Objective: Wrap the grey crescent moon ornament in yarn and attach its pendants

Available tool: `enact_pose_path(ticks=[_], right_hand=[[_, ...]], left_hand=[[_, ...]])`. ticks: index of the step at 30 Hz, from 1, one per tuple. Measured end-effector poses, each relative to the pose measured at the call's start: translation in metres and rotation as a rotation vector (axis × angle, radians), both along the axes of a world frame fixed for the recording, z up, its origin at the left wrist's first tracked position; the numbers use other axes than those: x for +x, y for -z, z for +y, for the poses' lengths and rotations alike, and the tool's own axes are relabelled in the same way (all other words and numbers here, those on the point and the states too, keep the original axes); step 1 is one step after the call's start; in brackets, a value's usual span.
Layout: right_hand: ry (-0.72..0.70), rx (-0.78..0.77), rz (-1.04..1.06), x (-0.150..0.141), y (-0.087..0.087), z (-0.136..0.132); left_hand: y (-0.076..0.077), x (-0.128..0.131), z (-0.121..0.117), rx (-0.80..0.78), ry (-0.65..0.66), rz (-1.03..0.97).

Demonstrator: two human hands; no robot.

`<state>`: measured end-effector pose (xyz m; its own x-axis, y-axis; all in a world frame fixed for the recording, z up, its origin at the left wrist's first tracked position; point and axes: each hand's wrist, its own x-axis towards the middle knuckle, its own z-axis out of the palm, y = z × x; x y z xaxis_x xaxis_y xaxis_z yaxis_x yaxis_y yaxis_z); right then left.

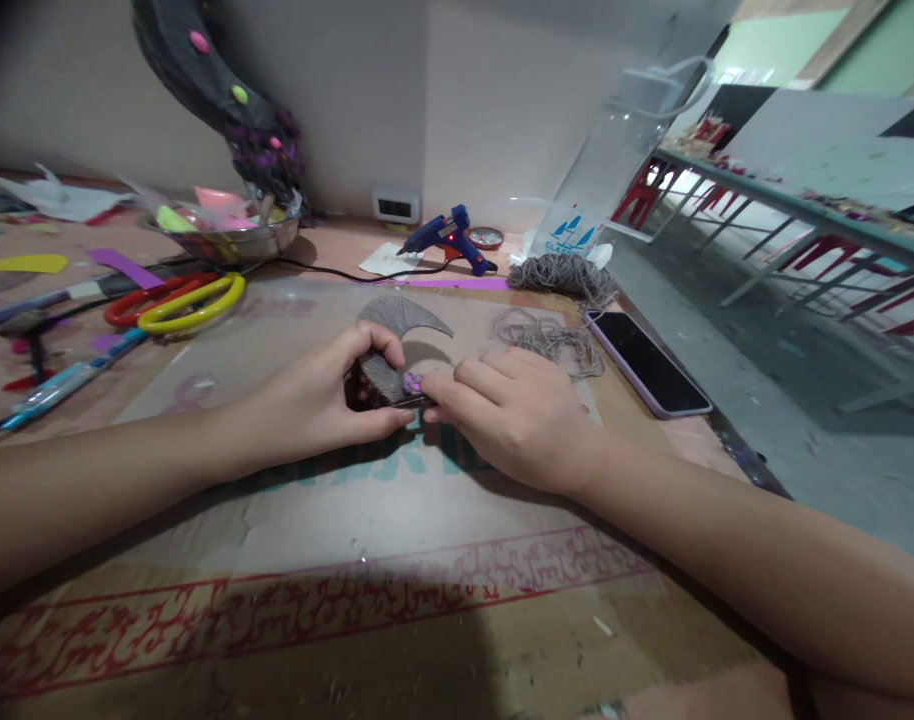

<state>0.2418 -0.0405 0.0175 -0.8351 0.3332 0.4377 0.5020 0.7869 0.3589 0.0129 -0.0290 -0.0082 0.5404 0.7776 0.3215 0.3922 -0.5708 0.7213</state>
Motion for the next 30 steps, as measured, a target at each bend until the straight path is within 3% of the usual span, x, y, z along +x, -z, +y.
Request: enact_pose_path(ticks=[3,10,19,30], right_hand=[[0.027,-0.051,0.013,-0.0002,-0.0003,-0.0010],[0.152,-0.351,0.132,-0.0006,-0.0030,-0.0021],[0.018,-0.225,0.106,0.0009,0.0020,-0.0006],[0.055,-0.176,0.037,-0.0010,0.0006,-0.0004]], left_hand=[[-0.0008,0.0004,0.0000,-0.008,-0.007,0.010],[-0.0032,0.0008,-0.0007,-0.013,0.017,-0.016],[-0.0002,0.0003,-0.0004,-0.034,0.037,-0.034],[-0.0037,0.0026,-0.0011,-0.021,-0.005,-0.014]])
